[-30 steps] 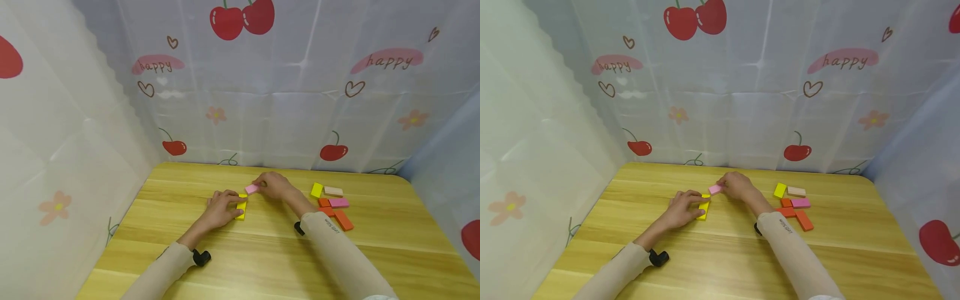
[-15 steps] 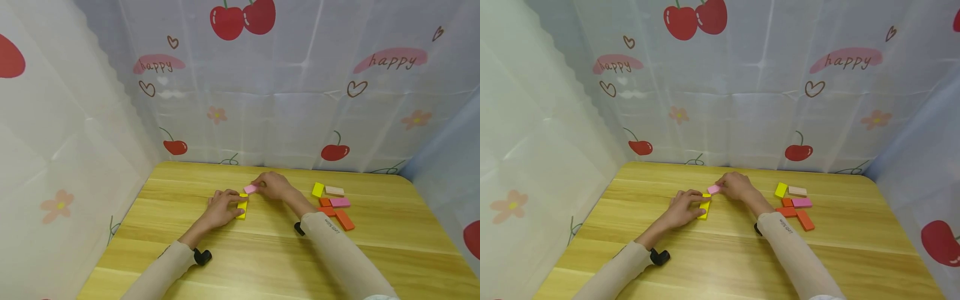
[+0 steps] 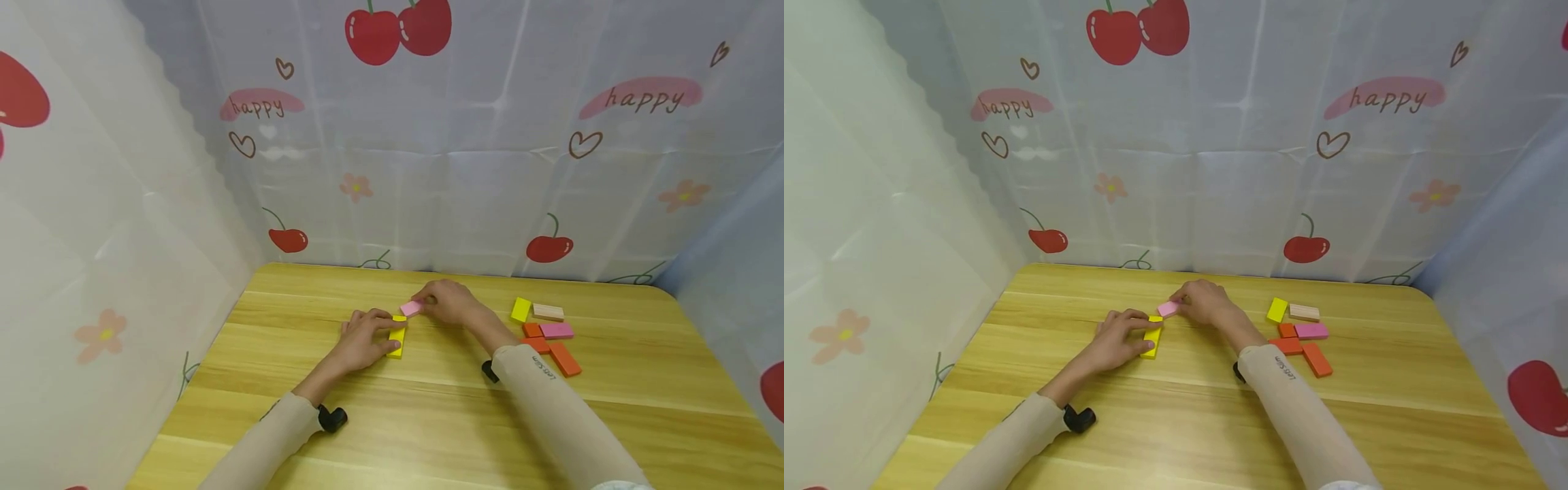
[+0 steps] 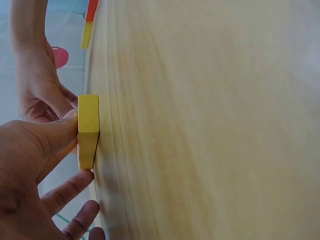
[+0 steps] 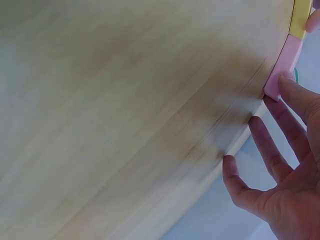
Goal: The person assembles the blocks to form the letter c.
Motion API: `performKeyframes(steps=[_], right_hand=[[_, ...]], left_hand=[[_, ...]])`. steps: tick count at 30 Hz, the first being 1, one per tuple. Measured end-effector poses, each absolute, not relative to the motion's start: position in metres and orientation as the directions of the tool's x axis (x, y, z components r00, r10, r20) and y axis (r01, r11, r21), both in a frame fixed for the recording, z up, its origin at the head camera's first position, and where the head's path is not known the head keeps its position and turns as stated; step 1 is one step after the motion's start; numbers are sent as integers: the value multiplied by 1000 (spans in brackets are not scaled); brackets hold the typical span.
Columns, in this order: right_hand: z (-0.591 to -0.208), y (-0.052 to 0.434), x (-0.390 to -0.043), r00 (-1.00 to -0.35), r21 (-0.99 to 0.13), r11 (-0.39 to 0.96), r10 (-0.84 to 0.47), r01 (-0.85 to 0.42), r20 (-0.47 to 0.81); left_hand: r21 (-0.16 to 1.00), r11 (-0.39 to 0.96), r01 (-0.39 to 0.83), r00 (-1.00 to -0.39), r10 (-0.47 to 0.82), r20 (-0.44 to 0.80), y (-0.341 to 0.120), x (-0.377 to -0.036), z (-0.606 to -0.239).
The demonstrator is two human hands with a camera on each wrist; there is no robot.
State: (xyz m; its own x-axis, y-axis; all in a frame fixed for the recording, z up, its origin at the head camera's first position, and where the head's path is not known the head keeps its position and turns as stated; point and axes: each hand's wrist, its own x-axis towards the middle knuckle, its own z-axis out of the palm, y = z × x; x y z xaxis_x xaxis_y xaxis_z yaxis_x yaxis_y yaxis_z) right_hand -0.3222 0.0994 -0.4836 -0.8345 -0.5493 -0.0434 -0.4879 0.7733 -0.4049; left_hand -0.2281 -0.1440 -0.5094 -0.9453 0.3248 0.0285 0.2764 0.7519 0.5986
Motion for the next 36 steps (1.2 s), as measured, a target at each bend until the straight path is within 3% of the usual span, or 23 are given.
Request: performKeyframes(steps=[16, 22, 28, 36], right_hand=[[-487, 106, -324, -797, -364, 751, -603, -551, -40], [-487, 113, -322, -795, -426, 731, -605, -533, -44], [-480, 137, -315, -778, -492, 697, -625, -522, -61], [-474, 180, -293, -790, -494, 689, -613, -531, -5]], left_hand=[[603, 753, 264, -947, 321, 13, -141, -228, -513], [596, 759, 262, -948, 319, 10, -142, -227, -512], [593, 756, 276, -945, 325, 25, -142, -227, -510], [595, 756, 274, -946, 322, 28, -143, -226, -510]])
